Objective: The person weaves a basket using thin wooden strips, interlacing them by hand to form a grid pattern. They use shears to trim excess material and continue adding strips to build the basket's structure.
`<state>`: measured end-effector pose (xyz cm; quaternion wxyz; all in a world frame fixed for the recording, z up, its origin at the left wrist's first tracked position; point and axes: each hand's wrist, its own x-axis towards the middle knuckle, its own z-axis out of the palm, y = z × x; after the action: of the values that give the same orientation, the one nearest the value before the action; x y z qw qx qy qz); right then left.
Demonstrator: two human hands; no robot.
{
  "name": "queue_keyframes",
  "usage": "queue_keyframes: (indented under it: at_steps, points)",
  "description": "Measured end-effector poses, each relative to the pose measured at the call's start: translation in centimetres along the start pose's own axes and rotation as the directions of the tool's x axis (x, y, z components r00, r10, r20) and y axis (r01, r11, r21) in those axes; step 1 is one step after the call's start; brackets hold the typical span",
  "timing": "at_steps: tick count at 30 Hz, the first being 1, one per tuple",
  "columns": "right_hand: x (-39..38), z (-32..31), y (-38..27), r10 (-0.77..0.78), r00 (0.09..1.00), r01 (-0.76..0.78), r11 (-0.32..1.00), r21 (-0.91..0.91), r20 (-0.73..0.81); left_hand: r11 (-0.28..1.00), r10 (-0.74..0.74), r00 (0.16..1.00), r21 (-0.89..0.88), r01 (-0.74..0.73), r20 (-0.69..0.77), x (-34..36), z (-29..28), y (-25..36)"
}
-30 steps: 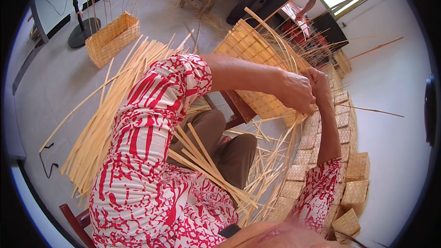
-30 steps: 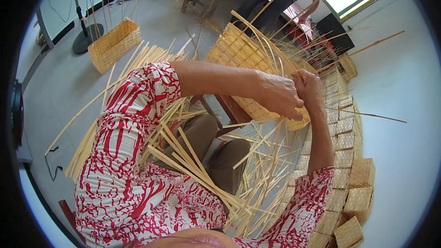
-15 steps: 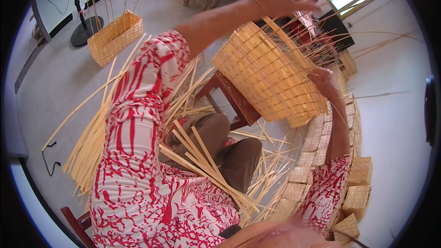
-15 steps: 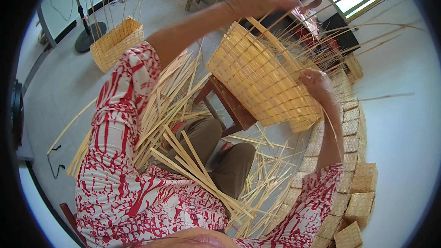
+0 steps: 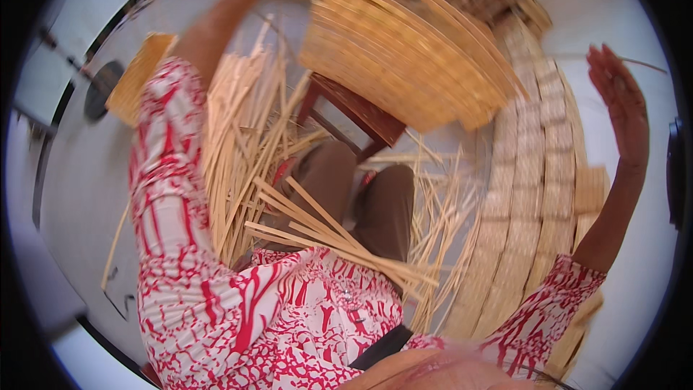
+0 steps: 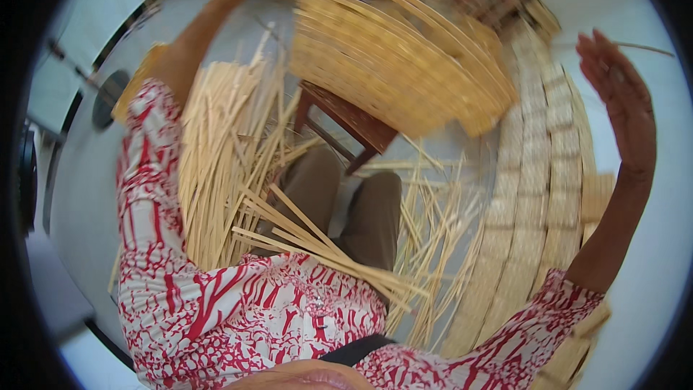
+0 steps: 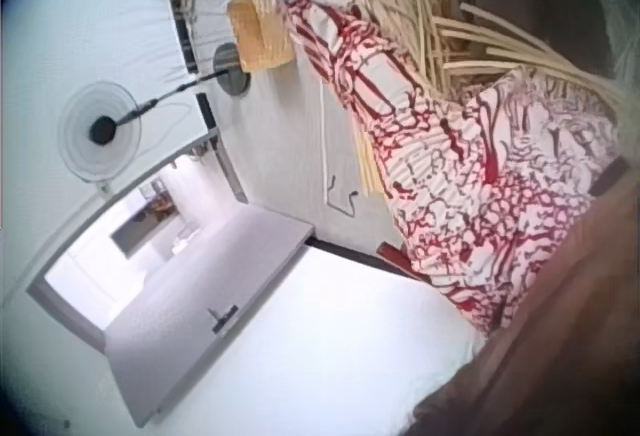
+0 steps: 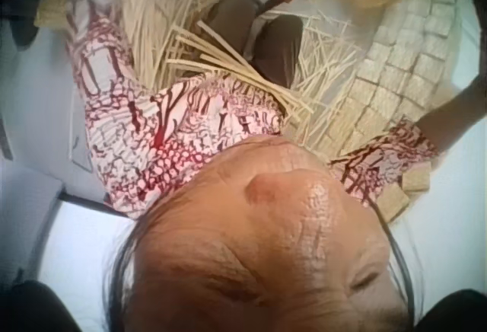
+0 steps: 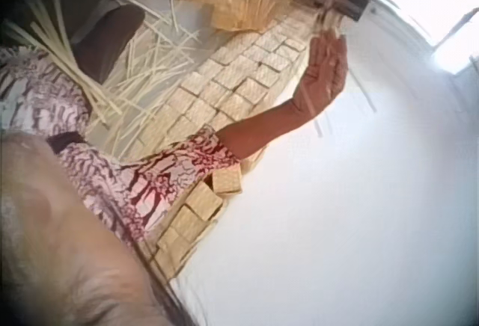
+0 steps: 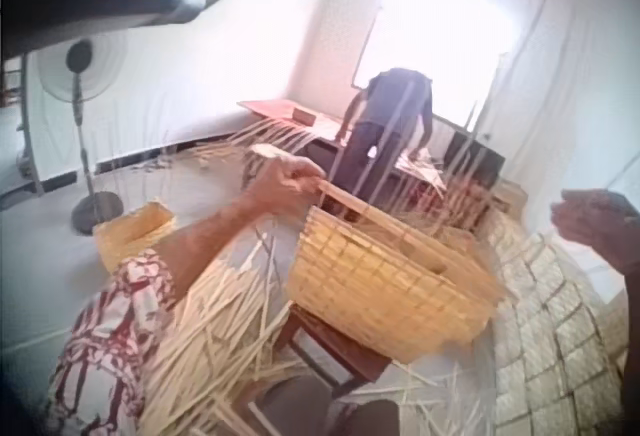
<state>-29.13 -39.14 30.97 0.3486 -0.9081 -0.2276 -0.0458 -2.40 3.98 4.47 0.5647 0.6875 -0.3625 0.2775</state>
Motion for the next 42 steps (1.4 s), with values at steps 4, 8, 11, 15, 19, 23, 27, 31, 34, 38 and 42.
queue_keyframes:
  at_steps: [4,8,11,15,19,23,27,31,34,38,42]
  points:
    - [-5.5,-0.6,-1.8,-0.010,1.000,0.006,0.949,0.314,0.010,0.991,-0.110,0.994,0.081,0.108,0.019,-1.8,-1.2,-2.3]
    - [-9.3,2.2,0.3,0.099,0.891,0.178,0.823,0.540,-0.444,0.975,-0.223,0.974,0.026,0.222,0.028,-0.7,-3.9,-0.7]
    - [-10.0,5.2,9.7,0.260,0.803,-0.093,0.943,0.319,-0.537,0.982,-0.184,0.982,0.060,0.181,0.047,0.7,-4.8,-0.3]
    - [-6.5,11.7,19.2,0.419,0.754,-0.094,0.831,0.548,-0.506,0.974,-0.217,0.974,-0.043,0.221,0.066,0.2,-4.3,-0.5]
    - [-1.8,14.2,22.4,0.352,0.852,-0.010,0.752,0.659,-0.388,0.970,-0.178,0.972,0.191,0.148,0.154,1.5,-6.2,0.7]
    - [-1.7,15.3,22.7,0.259,0.885,-0.007,0.838,0.545,-0.386,0.946,-0.187,0.969,0.297,0.133,0.162,1.0,-5.5,2.8]
    - [-2.1,15.9,22.1,0.304,0.846,-0.005,0.826,0.564,-0.437,0.932,-0.306,0.942,0.246,0.266,0.140,0.8,-5.4,3.1]
    - [-2.2,15.9,23.3,0.310,0.828,0.027,0.810,0.586,-0.467,0.919,-0.157,0.974,0.386,0.083,0.163,0.7,-6.0,2.6]
    - [-2.7,15.9,22.9,0.313,0.812,0.038,0.814,0.580,-0.492,0.954,-0.139,0.967,0.290,0.073,0.213,0.8,-4.8,4.3]
    - [-2.5,16.0,23.7,0.316,0.792,0.051,0.818,0.573,-0.521,0.939,-0.084,0.972,0.343,0.003,0.221,0.0,-4.7,2.7]
    - [-2.2,15.9,24.0,0.302,0.785,0.007,0.869,0.496,-0.541,0.920,-0.055,0.971,0.391,-0.042,0.234,0.0,-4.6,3.4]
